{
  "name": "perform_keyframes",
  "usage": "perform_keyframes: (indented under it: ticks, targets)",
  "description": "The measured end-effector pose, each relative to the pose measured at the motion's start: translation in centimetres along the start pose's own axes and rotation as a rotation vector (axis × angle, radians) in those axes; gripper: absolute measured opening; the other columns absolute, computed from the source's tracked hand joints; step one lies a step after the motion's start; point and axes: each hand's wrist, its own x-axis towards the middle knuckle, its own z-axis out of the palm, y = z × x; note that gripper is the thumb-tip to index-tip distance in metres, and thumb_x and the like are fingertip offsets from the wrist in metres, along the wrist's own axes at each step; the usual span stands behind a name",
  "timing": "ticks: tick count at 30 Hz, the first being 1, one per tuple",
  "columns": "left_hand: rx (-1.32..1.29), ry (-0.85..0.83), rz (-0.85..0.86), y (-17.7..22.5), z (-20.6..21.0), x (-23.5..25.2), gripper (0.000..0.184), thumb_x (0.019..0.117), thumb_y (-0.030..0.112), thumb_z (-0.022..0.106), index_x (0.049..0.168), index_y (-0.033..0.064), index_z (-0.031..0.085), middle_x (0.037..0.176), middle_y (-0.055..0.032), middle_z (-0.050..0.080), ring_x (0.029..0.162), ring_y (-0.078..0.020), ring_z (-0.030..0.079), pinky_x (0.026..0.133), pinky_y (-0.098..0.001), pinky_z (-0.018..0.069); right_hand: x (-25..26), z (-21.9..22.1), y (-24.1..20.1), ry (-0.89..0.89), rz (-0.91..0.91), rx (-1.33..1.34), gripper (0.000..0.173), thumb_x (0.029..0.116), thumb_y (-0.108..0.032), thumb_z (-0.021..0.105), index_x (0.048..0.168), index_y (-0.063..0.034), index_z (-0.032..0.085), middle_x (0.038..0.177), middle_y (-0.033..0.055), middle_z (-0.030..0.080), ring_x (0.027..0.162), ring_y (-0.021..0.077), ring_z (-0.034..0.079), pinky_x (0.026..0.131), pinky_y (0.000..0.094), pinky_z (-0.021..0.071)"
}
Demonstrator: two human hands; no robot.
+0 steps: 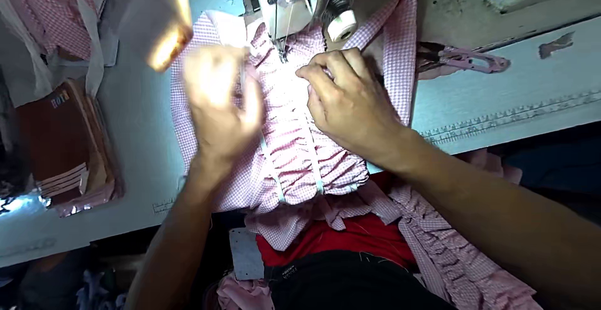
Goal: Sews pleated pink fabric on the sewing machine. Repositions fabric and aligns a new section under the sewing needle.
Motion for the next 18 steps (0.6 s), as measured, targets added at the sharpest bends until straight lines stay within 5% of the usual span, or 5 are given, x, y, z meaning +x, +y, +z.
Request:
perform_keyframes:
  ticks: [3,5,8,11,18]
  targets:
    - [-0.071,-0.296,0.214,1.9,1.8,-2.8,0.048,0.0991,0.051,0.059,0.135,0.0202,0.07,0.144,-0.0024,0.063,0.144,-0.0311,0.047,0.118,-0.0515,0.0354,0.0,0.1,0.3,-0.019,-0.017,0.022,0.037,0.1052,-0.019,0.042,0.131,-0.0104,0.066,0.13,0.0134,0.063,0.125,0.0346,0.054,0.1,0.0468,0.0446]
    - [-0.037,-0.277,0.261,1.9,2.3,-2.8,0.038,0.1014,0.046,0.059,0.129,0.0232,0.074,0.141,0.001,0.066,0.146,-0.0329,0.045,0.122,-0.0562,0.028,0.4,0.1,0.4,-0.011,-0.029,0.018,0.037,0.1047,-0.018,0.041,0.13,-0.01,0.067,0.128,0.014,0.064,0.121,0.0354,0.055,0.098,0.0472,0.0439]
    - [-0.085,-0.233,0.353,2.5,2.1,-3.3,0.025,0.1023,0.02,0.06,0.118,0.0128,0.078,0.126,-0.0049,0.074,0.131,-0.0274,0.062,0.12,-0.0503,0.038,0.5,0.0,0.5,-0.025,-0.033,0.004,0.037,0.1038,-0.016,0.04,0.129,-0.0092,0.066,0.127,0.0146,0.064,0.12,0.036,0.055,0.098,0.0471,0.0434]
    - [-0.246,-0.269,0.379,4.0,1.1,-5.8,0.02,0.0984,0.012,0.065,0.111,0.0029,0.078,0.119,-0.0133,0.075,0.12,-0.0254,0.069,0.109,-0.0398,0.0529,1.0,-0.3,0.8,-0.033,-0.026,0.019,0.037,0.1028,-0.015,0.04,0.129,-0.0083,0.066,0.129,0.0152,0.063,0.124,0.037,0.053,0.101,0.048,0.0434]
    - [-0.271,-0.306,0.363,4.3,1.1,-6.5,0.024,0.0998,0.018,0.066,0.115,0.0042,0.078,0.125,-0.0109,0.074,0.126,-0.023,0.066,0.112,-0.0359,0.0502,1.2,-0.3,0.9,-0.054,-0.029,-0.026,0.039,0.1036,-0.012,0.039,0.133,-0.0063,0.063,0.134,0.0159,0.061,0.127,0.0375,0.052,0.101,0.0478,0.0443]
